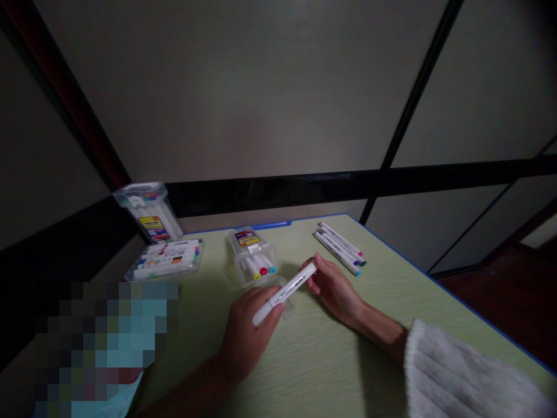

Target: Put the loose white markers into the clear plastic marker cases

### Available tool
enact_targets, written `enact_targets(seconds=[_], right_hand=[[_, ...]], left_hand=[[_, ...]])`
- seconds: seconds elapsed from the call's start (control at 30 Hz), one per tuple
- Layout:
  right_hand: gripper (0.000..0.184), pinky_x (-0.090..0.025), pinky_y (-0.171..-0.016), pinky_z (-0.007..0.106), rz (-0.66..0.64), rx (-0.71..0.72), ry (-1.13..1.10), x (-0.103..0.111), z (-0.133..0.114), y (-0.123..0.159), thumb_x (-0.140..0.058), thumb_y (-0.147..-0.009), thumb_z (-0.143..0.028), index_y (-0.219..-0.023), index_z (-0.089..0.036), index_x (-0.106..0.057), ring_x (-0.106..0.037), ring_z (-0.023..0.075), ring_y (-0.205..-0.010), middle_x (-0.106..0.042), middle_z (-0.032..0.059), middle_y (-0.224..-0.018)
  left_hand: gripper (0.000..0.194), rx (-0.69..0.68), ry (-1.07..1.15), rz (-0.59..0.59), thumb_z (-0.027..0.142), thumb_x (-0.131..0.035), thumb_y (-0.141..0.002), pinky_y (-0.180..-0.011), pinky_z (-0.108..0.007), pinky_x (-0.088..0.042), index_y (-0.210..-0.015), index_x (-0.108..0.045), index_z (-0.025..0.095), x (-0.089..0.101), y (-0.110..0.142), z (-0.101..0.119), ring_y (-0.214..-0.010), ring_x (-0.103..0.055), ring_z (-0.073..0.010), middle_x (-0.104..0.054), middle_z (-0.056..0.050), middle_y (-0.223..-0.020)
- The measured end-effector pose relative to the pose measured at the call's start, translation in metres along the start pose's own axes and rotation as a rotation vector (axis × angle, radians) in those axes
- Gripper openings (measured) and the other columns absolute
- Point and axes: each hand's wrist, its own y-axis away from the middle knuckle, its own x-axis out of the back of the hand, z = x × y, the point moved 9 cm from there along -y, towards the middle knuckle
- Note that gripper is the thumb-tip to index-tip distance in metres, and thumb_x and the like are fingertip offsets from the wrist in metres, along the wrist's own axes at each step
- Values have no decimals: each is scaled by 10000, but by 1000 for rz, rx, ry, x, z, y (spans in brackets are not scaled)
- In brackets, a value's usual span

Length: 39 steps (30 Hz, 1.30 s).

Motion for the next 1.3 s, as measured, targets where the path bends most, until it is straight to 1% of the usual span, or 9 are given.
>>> enact_targets(seconds=[0.1,0.4,0.57,0.7,0.8,0.93,1.07,1.17,1.3], right_hand=[[378,-216,-412,220,-1,-9,-7,0,1,0,-655,-688,-502,-582,-146,-587,-331,57,-394,-464,-39,-438],[388,-215,-417,218,-24,-27,-27,0,2,-1,-652,-689,-512,-580,-147,-576,-335,53,-391,-444,-49,-426],[385,-220,-440,223,-52,-35,-55,1,4,-2,-646,-697,-510,-611,-138,-596,-320,49,-384,-432,-56,-412],[386,-208,-438,228,-64,-31,-50,0,3,-2,-645,-695,-513,-611,-140,-586,-306,52,-380,-426,-60,-409],[393,-232,-455,234,-74,15,-12,-3,-3,0,-618,-724,-515,-597,-146,-572,-329,68,-402,-430,-52,-397],[394,-236,-450,230,-78,28,-3,-7,-4,1,-586,-749,-525,-626,-151,-584,-341,75,-404,-448,-47,-390],[371,-217,-417,209,-82,10,-16,-6,1,1,-594,-752,-501,-742,-132,-635,-354,58,-389,-475,-48,-421],[332,-238,-418,190,-84,47,-29,-5,-2,0,-591,-768,-462,-811,-136,-641,-368,48,-395,-484,-52,-446],[266,-252,-417,183,-73,73,-101,-1,-7,-1,-600,-764,-397,-832,-143,-645,-385,48,-402,-489,-51,-458]], left_hand=[[193,-30,3,3,171,-532,-791,-694,-234,-507,-927,-661,123,1,0,3,-745,-650,-153,-702,-78,-833],[201,-70,2,-13,157,-534,-783,-689,-233,-510,-922,-670,104,1,-1,11,-729,-647,-158,-694,-83,-792],[219,-115,30,-31,150,-520,-790,-690,-229,-507,-953,-665,132,1,-1,16,-734,-640,-151,-688,-66,-788],[218,-86,61,-69,154,-522,-790,-693,-233,-503,-955,-664,144,-3,-2,11,-745,-638,-154,-689,-56,-801],[215,-40,92,-111,177,-505,-808,-698,-234,-499,-951,-661,142,-6,-2,5,-763,-636,-157,-683,-50,-800],[219,1,105,-79,200,-505,-815,-687,-232,-495,-959,-659,140,-3,-3,1,-749,-634,-152,-678,-46,-796],[212,21,76,-13,213,-519,-805,-641,-227,-489,-927,-674,136,3,-4,-1,-688,-612,-136,-646,-43,-762],[219,49,70,51,203,-534,-783,-646,-231,-484,-945,-669,142,7,-3,-5,-708,-600,-137,-624,-44,-790],[255,156,117,120,208,-567,-745,-588,-219,-469,-983,-616,134,9,1,-16,-657,-580,-129,-599,-23,-752]])
